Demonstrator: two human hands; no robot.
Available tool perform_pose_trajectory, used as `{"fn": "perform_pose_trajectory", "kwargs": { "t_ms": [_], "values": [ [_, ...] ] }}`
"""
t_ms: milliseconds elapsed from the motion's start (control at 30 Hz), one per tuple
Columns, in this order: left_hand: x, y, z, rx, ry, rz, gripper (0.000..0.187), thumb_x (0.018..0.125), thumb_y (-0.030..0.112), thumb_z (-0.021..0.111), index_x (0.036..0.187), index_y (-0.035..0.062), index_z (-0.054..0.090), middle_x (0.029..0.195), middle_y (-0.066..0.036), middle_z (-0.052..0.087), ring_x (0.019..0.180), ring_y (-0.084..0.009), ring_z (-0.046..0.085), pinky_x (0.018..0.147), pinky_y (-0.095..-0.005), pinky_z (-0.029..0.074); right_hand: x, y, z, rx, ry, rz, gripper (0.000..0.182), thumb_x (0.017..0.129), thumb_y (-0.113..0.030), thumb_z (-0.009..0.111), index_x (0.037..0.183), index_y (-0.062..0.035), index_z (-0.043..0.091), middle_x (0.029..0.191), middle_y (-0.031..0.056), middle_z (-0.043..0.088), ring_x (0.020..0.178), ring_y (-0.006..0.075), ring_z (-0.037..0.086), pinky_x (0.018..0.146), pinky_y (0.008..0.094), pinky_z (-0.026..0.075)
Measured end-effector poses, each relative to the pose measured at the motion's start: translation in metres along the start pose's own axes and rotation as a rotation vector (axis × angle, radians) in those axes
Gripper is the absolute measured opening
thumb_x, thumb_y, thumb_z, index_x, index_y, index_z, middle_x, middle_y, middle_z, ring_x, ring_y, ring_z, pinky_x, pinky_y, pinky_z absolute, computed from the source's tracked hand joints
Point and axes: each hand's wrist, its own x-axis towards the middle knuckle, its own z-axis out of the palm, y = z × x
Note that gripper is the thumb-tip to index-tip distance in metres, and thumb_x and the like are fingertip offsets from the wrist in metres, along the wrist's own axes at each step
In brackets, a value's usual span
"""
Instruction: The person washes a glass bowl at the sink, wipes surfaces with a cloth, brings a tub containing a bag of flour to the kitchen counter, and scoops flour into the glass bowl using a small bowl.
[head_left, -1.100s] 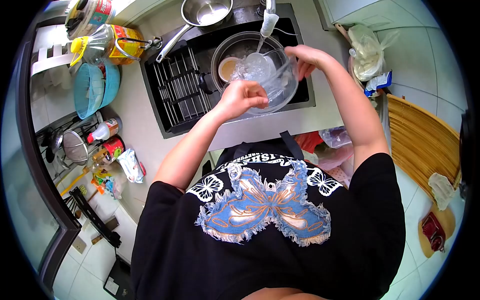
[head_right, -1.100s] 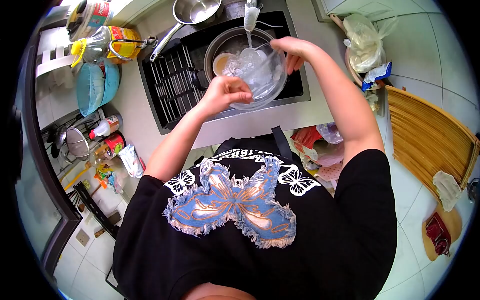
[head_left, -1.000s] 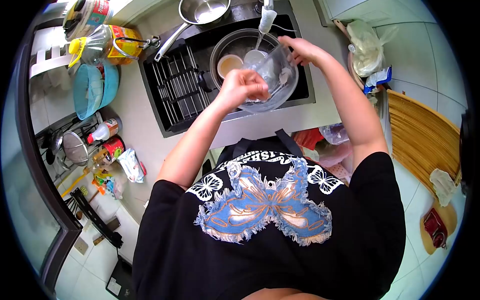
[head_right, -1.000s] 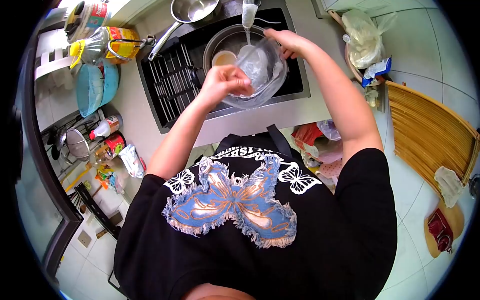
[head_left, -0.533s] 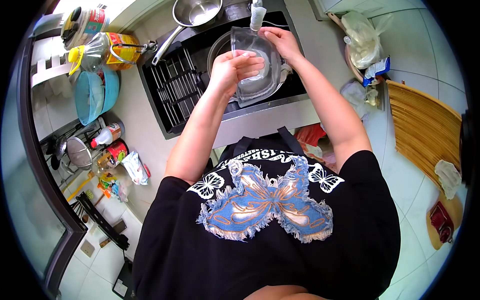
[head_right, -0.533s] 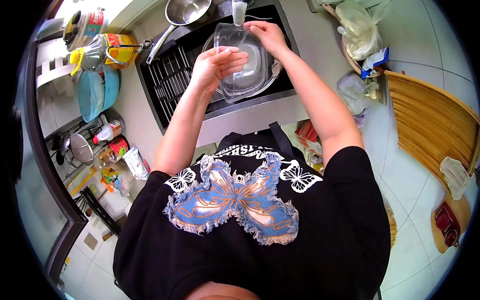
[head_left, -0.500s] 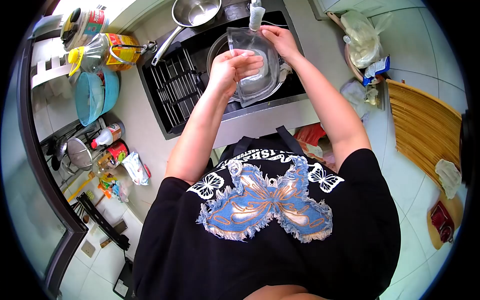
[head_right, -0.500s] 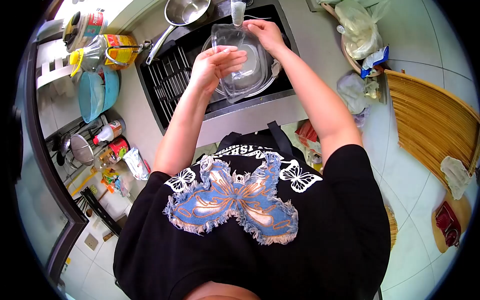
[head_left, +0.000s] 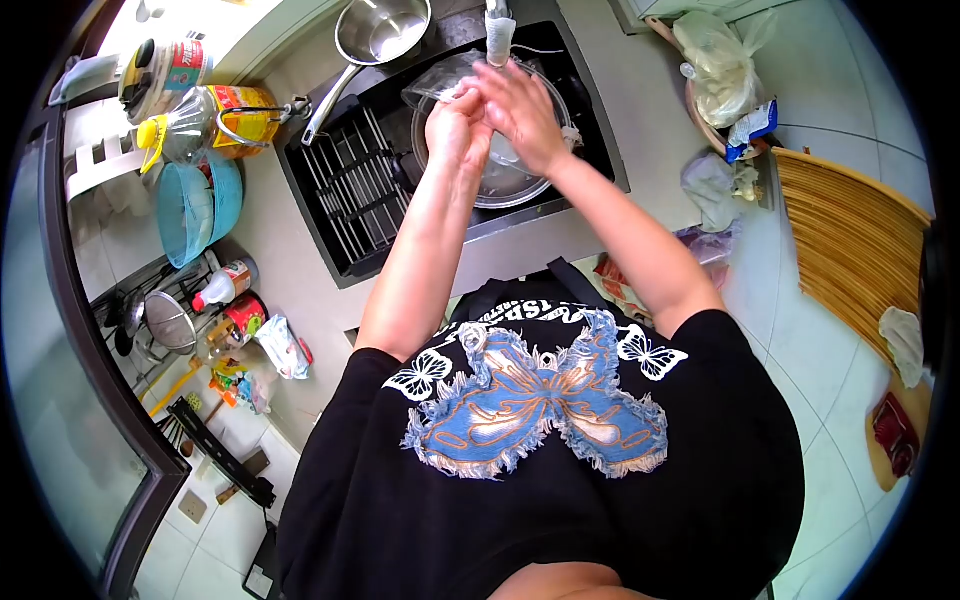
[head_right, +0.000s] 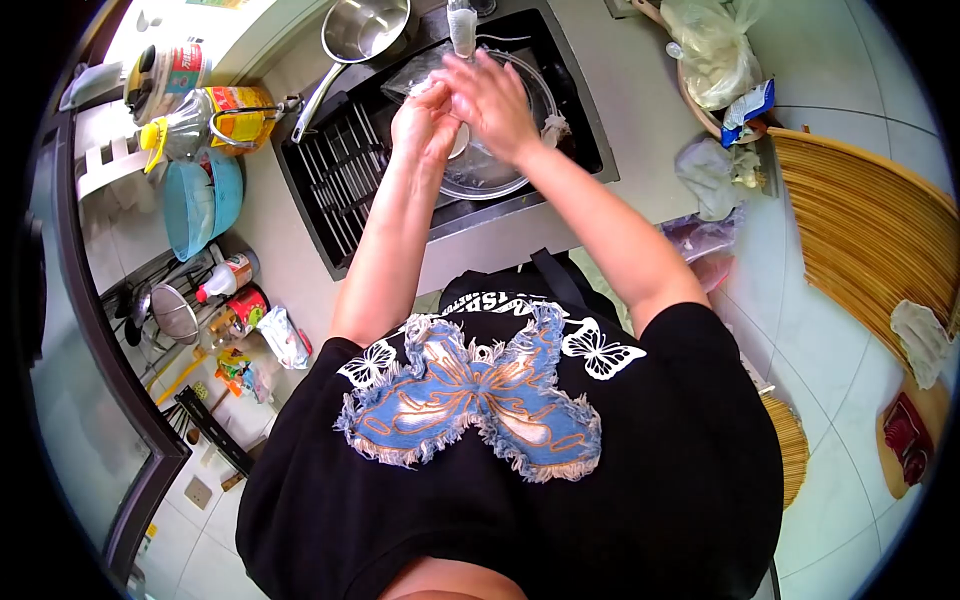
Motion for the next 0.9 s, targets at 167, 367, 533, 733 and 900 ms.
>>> {"fn": "perform_pose_trajectory", "kwargs": {
  "t_ms": [167,367,533,733,900],
  "values": [
    [-0.016,0.008,0.013,0.084,-0.086,-0.055,0.018,0.098,0.0,0.044,0.112,-0.008,0.05,0.121,-0.028,0.059,0.114,-0.0348,0.061,0.101,-0.0449,0.051,-0.036,-0.01,-0.022,0.247,0.024,0.043,0.04,0.095,-0.025,0.047,0.133,-0.0153,0.059,0.143,0.0038,0.052,0.137,0.0289,0.041,0.115,0.0463,0.026],
    [-0.024,0.01,0.027,0.317,-0.217,-0.149,0.02,0.095,-0.003,0.045,0.113,-0.0085,0.051,0.115,-0.029,0.062,0.108,-0.0388,0.065,0.095,-0.0475,0.055,-0.016,0.018,-0.039,0.097,0.165,0.135,0.034,0.09,-0.017,0.055,0.122,-0.0096,0.064,0.13,0.009,0.061,0.122,0.0294,0.053,0.107,0.0401,0.037],
    [-0.037,0.004,0.029,0.592,-0.236,-0.179,0.022,0.096,0.001,0.048,0.116,-0.007,0.052,0.114,-0.024,0.065,0.106,-0.0333,0.067,0.088,-0.0424,0.057,-0.004,0.042,-0.036,0.198,0.017,0.394,0.04,0.088,-0.03,0.062,0.124,-0.0102,0.063,0.128,0.0111,0.061,0.12,0.0297,0.054,0.105,0.0391,0.038],
    [-0.054,-0.028,0.009,0.758,-0.232,-0.04,0.02,0.093,0.002,0.054,0.113,-0.0021,0.057,0.103,-0.01,0.068,0.094,-0.0207,0.068,0.082,-0.0339,0.055,0.041,-0.002,-0.048,0.017,-0.536,0.665,0.093,0.076,-0.061,0.067,0.138,0.0053,0.046,0.122,0.0285,0.061,0.112,0.0364,0.063,0.097,0.0387,0.048],
    [-0.071,-0.063,-0.003,0.977,-0.165,0.151,0.022,0.085,-0.006,0.057,0.107,-0.0045,0.06,0.094,-0.012,0.07,0.085,-0.017,0.067,0.079,-0.0293,0.051,0.066,-0.011,-0.051,-0.316,-0.788,0.619,0.053,0.082,-0.034,0.06,0.11,0.011,0.06,0.1,0.0282,0.068,0.099,0.0367,0.067,0.087,0.0427,0.054]
  ]
}}
